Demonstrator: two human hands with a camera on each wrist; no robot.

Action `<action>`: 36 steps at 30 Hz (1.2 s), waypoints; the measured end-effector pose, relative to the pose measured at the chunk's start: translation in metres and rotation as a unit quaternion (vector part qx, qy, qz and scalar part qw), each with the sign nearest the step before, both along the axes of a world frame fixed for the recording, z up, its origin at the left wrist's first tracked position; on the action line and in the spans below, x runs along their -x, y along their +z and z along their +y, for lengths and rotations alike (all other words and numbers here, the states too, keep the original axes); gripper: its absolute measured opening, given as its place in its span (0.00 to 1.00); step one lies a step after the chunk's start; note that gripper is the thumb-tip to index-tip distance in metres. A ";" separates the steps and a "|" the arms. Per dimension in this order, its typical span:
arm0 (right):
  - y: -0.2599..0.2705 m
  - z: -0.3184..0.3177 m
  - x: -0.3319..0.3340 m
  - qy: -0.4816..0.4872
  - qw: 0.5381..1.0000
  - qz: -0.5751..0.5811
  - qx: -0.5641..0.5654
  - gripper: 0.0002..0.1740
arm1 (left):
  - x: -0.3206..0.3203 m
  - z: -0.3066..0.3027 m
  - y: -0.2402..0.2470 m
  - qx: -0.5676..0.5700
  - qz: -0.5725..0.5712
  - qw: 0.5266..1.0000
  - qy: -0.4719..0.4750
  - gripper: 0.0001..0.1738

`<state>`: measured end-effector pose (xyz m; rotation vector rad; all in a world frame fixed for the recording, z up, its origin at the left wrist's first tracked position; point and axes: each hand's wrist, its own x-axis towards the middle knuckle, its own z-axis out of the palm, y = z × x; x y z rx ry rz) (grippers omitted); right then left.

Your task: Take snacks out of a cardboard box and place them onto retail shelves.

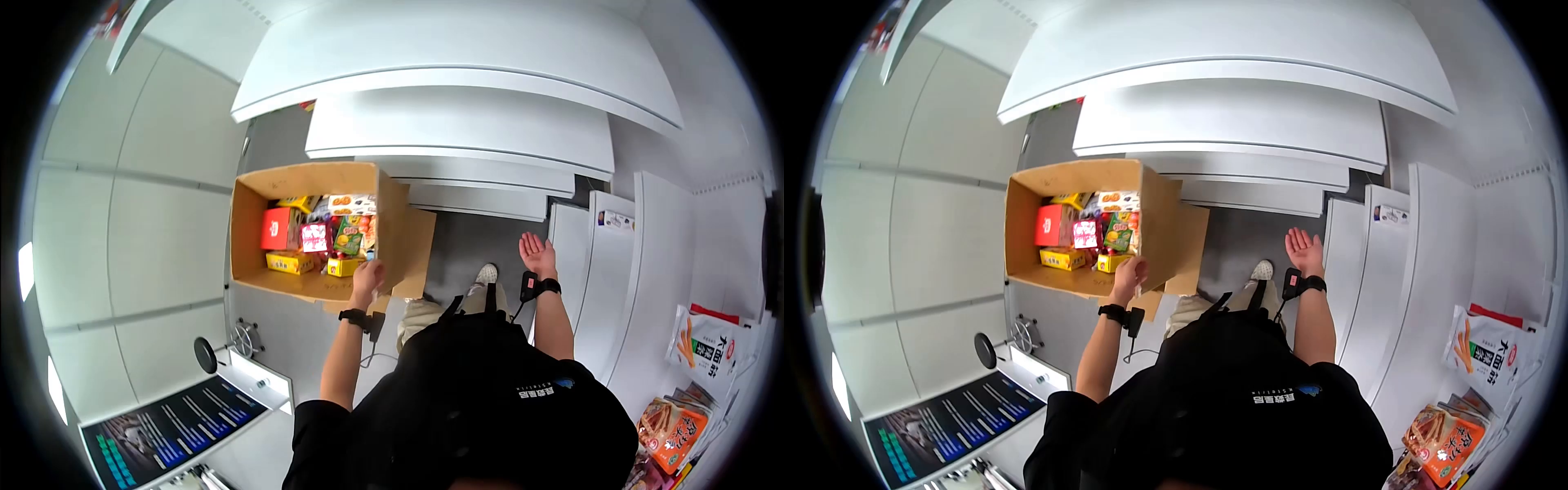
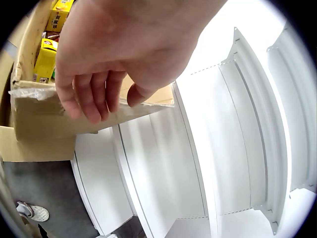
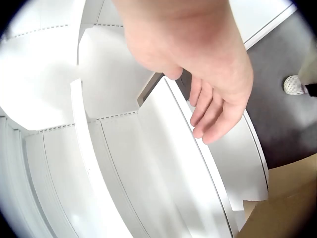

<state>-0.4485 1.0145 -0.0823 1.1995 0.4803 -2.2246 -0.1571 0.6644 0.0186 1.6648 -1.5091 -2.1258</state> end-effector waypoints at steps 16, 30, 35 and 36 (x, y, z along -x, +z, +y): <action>0.080 -0.249 -0.115 0.280 0.955 0.095 0.021 0.21 | -0.139 -0.115 -0.026 -0.165 0.100 0.976 0.103 0.20; 0.104 -0.358 -0.144 0.533 0.826 0.152 -0.102 0.32 | -0.102 -0.170 -0.041 -0.239 0.090 0.955 0.151 0.29; 0.091 -0.378 -0.125 0.601 0.775 0.114 -0.161 0.25 | -0.058 -0.191 -0.071 -0.211 0.079 0.966 0.125 0.33; 0.074 -0.375 -0.118 0.611 0.773 0.107 -0.129 0.18 | -0.047 -0.196 -0.082 -0.210 0.074 0.966 0.134 0.33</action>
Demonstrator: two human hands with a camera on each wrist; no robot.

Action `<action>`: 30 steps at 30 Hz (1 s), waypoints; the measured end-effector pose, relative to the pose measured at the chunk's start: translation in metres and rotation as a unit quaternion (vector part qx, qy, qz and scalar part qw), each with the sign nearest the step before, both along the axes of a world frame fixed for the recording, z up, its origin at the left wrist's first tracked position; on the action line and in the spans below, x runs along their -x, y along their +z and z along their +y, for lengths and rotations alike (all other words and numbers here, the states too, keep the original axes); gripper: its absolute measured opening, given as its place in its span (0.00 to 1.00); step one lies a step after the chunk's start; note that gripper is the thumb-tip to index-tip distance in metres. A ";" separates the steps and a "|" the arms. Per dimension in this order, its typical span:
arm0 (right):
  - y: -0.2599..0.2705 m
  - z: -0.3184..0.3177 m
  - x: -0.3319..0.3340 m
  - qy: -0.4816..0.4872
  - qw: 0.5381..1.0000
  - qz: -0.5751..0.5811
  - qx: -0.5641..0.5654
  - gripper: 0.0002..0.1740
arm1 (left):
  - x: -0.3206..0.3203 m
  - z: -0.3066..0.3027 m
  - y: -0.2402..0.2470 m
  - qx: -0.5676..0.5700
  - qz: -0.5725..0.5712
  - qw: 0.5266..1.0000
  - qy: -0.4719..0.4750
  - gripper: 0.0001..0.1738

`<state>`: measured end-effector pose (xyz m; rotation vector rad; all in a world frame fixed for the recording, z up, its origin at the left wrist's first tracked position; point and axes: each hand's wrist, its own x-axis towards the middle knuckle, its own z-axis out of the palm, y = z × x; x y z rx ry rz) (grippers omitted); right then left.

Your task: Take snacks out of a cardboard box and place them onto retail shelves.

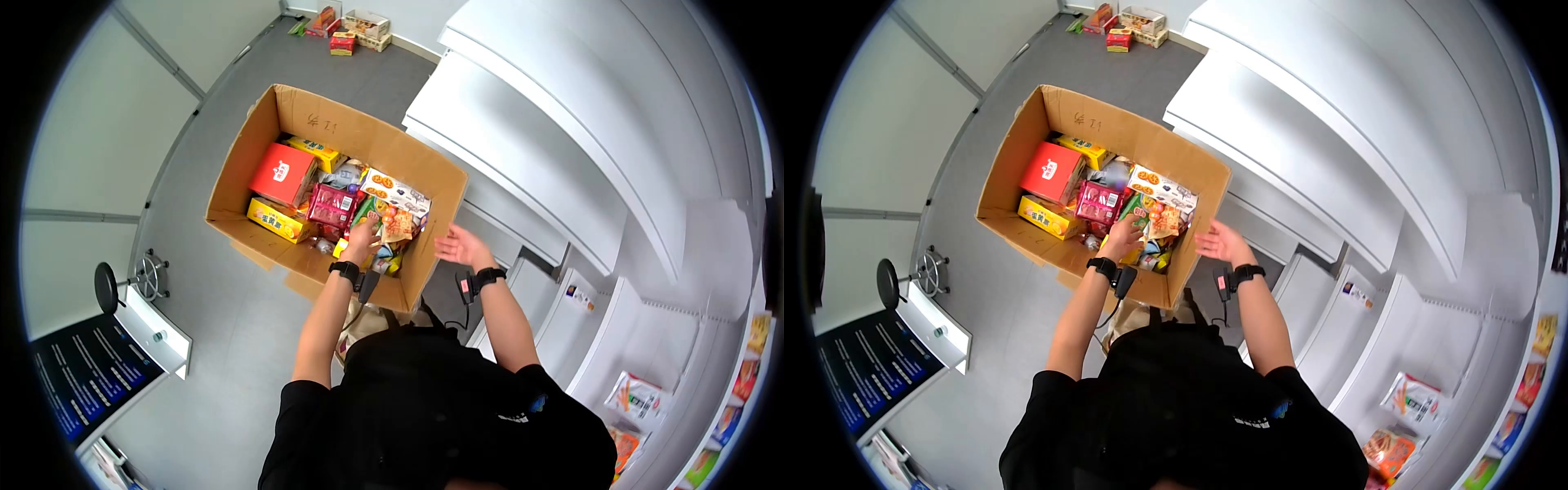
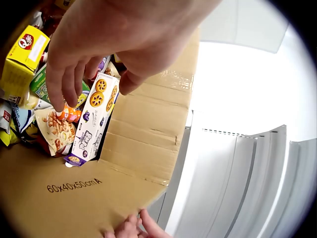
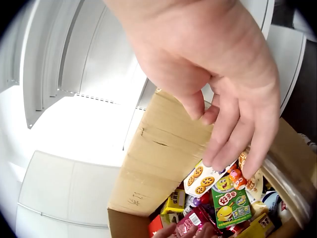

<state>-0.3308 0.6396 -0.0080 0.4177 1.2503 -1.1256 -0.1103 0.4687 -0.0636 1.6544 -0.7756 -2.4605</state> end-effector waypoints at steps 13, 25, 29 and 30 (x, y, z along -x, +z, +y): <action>0.024 -0.019 0.028 0.174 0.984 -0.025 -0.022 0.18 | 0.094 -0.074 -0.140 0.229 -0.151 0.958 0.084 0.54; 0.033 -0.021 0.025 0.179 0.983 -0.001 -0.032 0.19 | 0.099 -0.093 -0.123 0.093 -0.107 0.988 0.064 0.35; 0.033 -0.019 0.025 0.182 0.983 0.009 -0.028 0.19 | 0.088 -0.099 -0.090 0.075 -0.104 0.991 0.031 0.35; 0.033 -0.018 0.025 0.184 0.983 0.010 -0.026 0.20 | 0.083 -0.101 -0.085 0.070 -0.097 0.992 0.024 0.35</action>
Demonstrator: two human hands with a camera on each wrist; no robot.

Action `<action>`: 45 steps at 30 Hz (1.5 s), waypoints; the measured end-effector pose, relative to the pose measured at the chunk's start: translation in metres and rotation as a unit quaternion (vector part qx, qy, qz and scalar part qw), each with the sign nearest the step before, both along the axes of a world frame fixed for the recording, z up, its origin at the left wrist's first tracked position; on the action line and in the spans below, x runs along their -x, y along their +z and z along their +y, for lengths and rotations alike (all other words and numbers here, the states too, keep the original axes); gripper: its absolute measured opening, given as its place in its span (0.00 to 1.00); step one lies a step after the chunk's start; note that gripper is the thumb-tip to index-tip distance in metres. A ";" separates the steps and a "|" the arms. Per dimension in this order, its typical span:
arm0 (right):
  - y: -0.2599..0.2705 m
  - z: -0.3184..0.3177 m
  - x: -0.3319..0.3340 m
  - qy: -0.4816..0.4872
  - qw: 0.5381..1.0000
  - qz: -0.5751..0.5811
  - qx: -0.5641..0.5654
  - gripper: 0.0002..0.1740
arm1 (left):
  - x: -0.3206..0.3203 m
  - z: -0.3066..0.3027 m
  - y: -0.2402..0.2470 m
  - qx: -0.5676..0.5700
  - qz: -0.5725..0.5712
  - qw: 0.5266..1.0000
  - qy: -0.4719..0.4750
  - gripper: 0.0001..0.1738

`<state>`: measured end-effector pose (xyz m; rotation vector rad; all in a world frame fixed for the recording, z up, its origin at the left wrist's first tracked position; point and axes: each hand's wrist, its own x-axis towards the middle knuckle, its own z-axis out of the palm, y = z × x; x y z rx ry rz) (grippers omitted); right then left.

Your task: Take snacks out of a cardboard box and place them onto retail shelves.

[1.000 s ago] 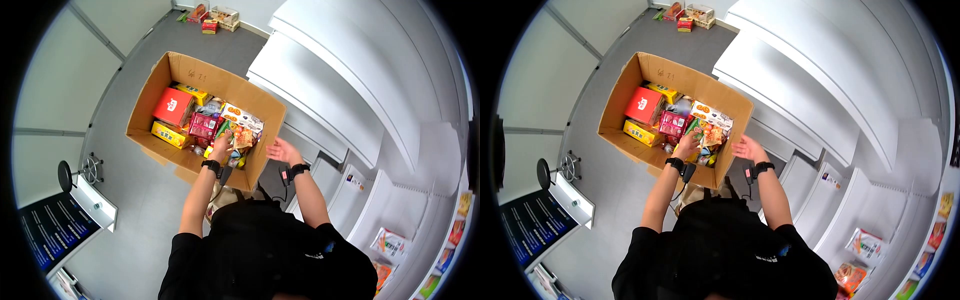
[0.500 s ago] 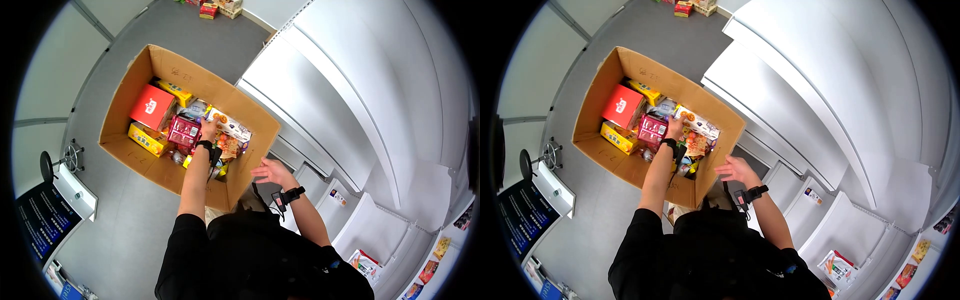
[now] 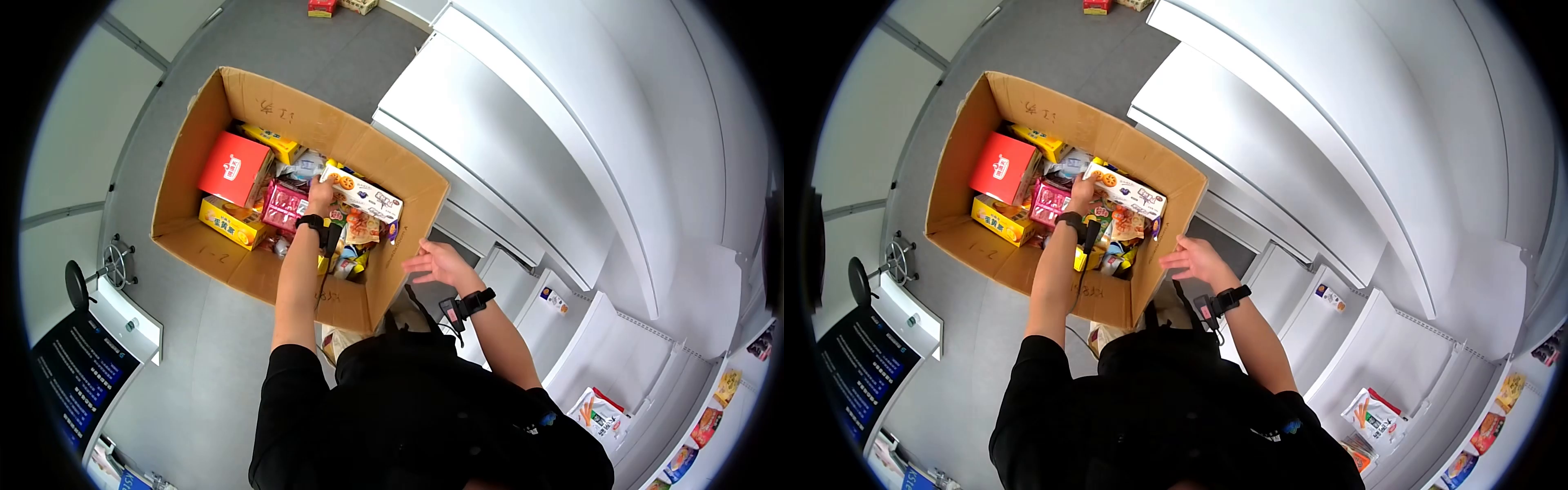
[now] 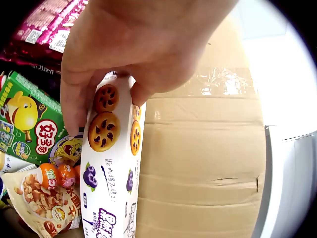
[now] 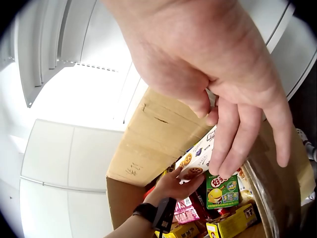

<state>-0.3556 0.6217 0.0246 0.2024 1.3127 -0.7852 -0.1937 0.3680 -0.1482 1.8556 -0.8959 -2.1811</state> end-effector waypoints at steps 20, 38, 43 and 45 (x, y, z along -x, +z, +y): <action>0.016 0.014 -0.014 0.060 0.989 0.110 0.078 0.25 | -0.109 0.013 0.078 -0.157 0.115 0.980 -0.047 0.23; 0.125 0.069 -0.114 -0.029 0.904 0.294 0.308 0.43 | -0.112 0.087 0.172 -0.181 0.235 0.949 -0.110 0.26; 0.135 0.115 -0.127 -0.101 0.905 0.297 0.288 0.36 | -0.105 0.102 0.179 -0.170 0.213 0.950 -0.151 0.28; 0.135 0.132 -0.130 -0.114 0.899 0.331 0.265 0.33 | -0.103 0.109 0.186 -0.168 0.209 0.946 -0.182 0.29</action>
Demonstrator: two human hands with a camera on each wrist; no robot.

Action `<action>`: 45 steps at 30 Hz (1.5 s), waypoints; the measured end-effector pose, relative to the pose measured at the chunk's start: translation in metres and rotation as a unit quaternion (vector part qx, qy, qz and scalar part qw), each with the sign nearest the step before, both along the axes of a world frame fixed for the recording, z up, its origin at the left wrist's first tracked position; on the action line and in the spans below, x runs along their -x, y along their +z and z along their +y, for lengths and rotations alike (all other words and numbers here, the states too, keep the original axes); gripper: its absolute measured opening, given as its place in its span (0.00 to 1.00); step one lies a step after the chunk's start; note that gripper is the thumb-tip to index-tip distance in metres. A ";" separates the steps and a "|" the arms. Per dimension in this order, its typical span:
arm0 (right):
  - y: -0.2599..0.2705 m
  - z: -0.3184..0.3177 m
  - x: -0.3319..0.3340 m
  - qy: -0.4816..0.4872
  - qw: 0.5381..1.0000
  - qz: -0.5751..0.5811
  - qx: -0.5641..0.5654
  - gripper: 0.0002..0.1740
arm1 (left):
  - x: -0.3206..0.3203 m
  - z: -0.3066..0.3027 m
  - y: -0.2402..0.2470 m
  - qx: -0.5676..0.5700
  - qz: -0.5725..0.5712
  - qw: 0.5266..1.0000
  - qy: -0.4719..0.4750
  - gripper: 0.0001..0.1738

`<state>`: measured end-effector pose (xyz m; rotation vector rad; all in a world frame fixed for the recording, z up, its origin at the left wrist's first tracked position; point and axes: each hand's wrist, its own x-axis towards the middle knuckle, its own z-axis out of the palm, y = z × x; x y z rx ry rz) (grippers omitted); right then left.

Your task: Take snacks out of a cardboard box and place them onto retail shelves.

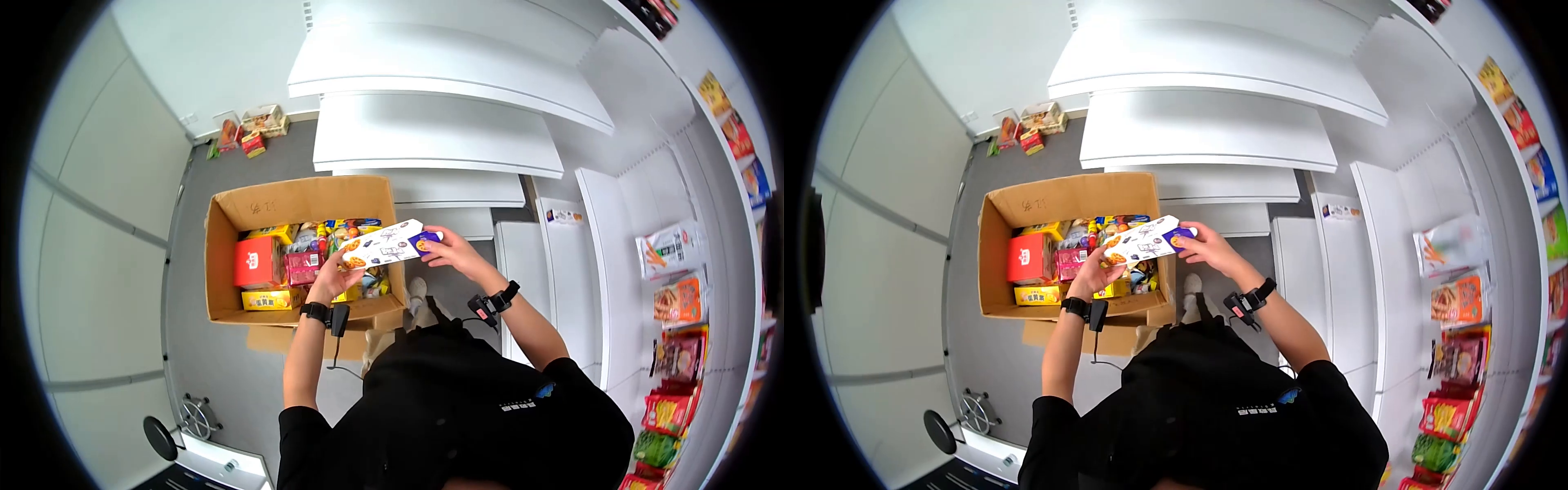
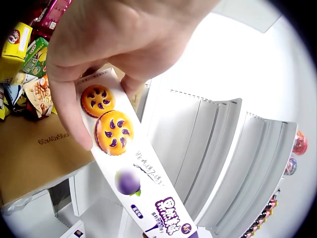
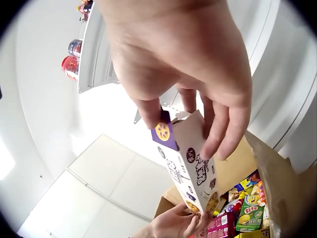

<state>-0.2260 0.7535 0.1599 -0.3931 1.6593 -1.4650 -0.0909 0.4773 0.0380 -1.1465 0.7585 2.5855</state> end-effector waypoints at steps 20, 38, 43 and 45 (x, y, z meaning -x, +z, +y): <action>-0.001 0.126 -0.016 -0.050 0.977 -0.125 -0.165 0.37 | 0.069 0.087 0.020 0.095 0.034 0.959 -0.264 0.27; -0.061 0.240 0.037 -0.249 0.946 -0.206 -0.032 0.28 | 0.145 0.154 0.022 0.092 0.033 0.946 -0.308 0.34; -0.136 0.303 0.066 -0.410 0.891 -0.193 -0.022 0.25 | 0.179 0.184 0.025 0.092 0.027 0.930 -0.354 0.35; -0.159 0.331 0.078 -0.450 0.873 -0.188 -0.011 0.23 | 0.195 0.196 0.025 0.089 0.018 0.928 -0.362 0.34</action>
